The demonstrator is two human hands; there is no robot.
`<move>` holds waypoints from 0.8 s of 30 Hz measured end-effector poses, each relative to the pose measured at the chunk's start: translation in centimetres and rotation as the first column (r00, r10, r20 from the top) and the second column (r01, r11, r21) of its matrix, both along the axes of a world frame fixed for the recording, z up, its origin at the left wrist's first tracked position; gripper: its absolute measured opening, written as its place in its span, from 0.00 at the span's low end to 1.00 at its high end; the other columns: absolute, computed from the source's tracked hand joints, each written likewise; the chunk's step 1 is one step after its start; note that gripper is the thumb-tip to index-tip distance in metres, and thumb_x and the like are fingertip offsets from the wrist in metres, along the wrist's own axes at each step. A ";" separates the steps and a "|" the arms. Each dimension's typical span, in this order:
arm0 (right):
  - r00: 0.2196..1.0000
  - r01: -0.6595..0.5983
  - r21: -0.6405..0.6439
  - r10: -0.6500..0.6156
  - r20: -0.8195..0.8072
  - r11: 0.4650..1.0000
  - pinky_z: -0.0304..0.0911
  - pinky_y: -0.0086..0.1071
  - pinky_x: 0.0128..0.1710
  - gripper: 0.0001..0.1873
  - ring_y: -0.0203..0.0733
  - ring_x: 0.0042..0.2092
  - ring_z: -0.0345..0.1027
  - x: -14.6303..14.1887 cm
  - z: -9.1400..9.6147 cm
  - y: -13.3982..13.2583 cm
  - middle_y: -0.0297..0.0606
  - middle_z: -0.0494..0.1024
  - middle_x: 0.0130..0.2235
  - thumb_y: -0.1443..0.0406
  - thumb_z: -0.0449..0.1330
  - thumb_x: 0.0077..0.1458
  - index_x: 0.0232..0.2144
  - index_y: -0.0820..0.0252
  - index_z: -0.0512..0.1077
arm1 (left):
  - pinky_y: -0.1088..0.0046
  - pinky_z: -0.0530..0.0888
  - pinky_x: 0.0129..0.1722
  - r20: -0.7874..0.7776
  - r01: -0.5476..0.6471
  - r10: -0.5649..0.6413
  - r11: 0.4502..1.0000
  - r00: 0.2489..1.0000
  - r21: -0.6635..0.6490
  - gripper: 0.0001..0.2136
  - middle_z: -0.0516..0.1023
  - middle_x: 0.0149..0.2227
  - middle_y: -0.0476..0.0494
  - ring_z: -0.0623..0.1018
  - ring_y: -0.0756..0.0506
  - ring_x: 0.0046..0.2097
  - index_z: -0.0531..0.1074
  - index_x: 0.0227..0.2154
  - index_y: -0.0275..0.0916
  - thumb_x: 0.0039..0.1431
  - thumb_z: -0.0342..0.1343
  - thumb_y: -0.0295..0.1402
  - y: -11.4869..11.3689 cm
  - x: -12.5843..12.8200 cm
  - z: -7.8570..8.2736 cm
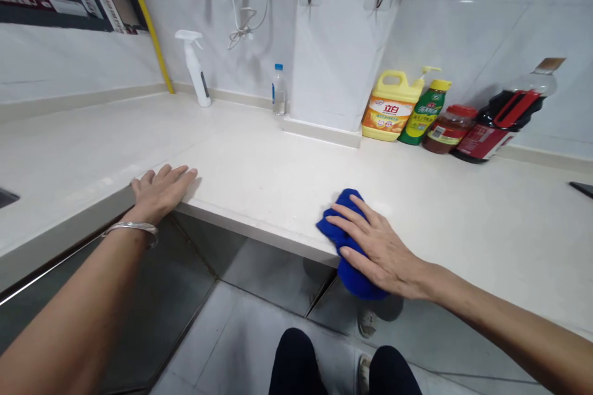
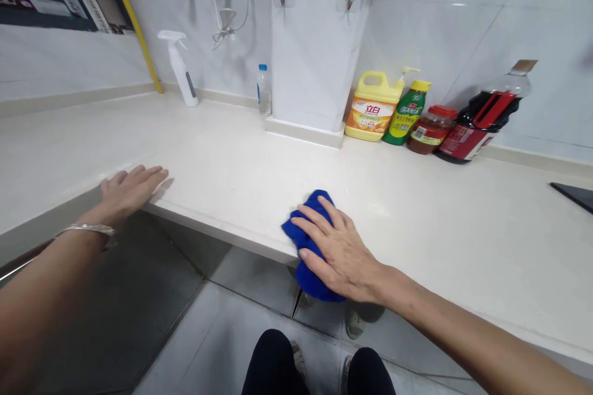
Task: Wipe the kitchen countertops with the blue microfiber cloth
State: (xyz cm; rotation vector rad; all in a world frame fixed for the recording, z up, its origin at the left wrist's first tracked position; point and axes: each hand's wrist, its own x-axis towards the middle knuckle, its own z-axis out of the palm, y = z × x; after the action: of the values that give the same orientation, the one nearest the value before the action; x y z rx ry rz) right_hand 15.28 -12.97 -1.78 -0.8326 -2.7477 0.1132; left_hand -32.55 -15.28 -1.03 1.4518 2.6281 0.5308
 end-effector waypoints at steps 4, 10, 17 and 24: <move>0.980 -0.196 -0.102 0.198 0.004 0.975 0.47 0.64 0.69 0.29 0.59 0.75 0.30 -6.1 1.3 1.8 0.32 0.52 0.74 0.50 0.46 0.70 0.69 0.46 0.57 | 0.43 0.38 0.70 0.097 -0.185 0.186 0.982 0.978 -0.020 0.31 0.45 0.74 0.40 0.42 0.27 0.73 0.59 0.68 0.43 0.70 0.33 0.52 0.4 2.1 1.1; 0.911 -0.410 -0.117 0.411 -0.009 0.905 0.44 0.64 0.69 0.31 0.59 0.75 0.30 -15.7 1.7 4.3 0.33 0.52 0.74 0.50 0.49 0.69 0.69 0.48 0.57 | 0.43 0.41 0.71 0.056 -0.288 0.282 0.948 0.958 0.140 0.28 0.55 0.72 0.40 0.49 0.29 0.72 0.66 0.64 0.40 0.69 0.36 0.45 0.8 4.0 1.0; 0.913 -0.406 -0.106 0.408 -0.010 0.908 0.45 0.64 0.69 0.30 0.57 0.75 0.30 -25.1 1.6 7.8 0.28 0.50 0.74 0.48 0.49 0.69 0.69 0.45 0.58 | 0.42 0.44 0.71 -0.049 -0.298 0.302 0.952 0.952 0.075 0.27 0.55 0.72 0.39 0.51 0.31 0.72 0.66 0.64 0.41 0.68 0.39 0.44 1.3 3.7 0.8; 0.972 -0.234 -0.115 0.235 -0.002 0.965 0.46 0.63 0.70 0.29 0.56 0.75 0.31 -28.7 1.5 12.8 0.27 0.49 0.74 0.49 0.50 0.68 0.68 0.43 0.59 | 0.46 0.44 0.73 -0.052 -0.348 0.352 0.935 0.935 0.073 0.26 0.56 0.71 0.44 0.51 0.35 0.72 0.67 0.63 0.45 0.69 0.38 0.45 1.4 4.1 0.8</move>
State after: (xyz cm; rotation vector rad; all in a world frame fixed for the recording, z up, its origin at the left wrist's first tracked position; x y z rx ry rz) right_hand -13.43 -0.14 -0.28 -0.5315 -2.8633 0.3163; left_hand -28.42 -13.89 -0.21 1.0287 2.9658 0.6103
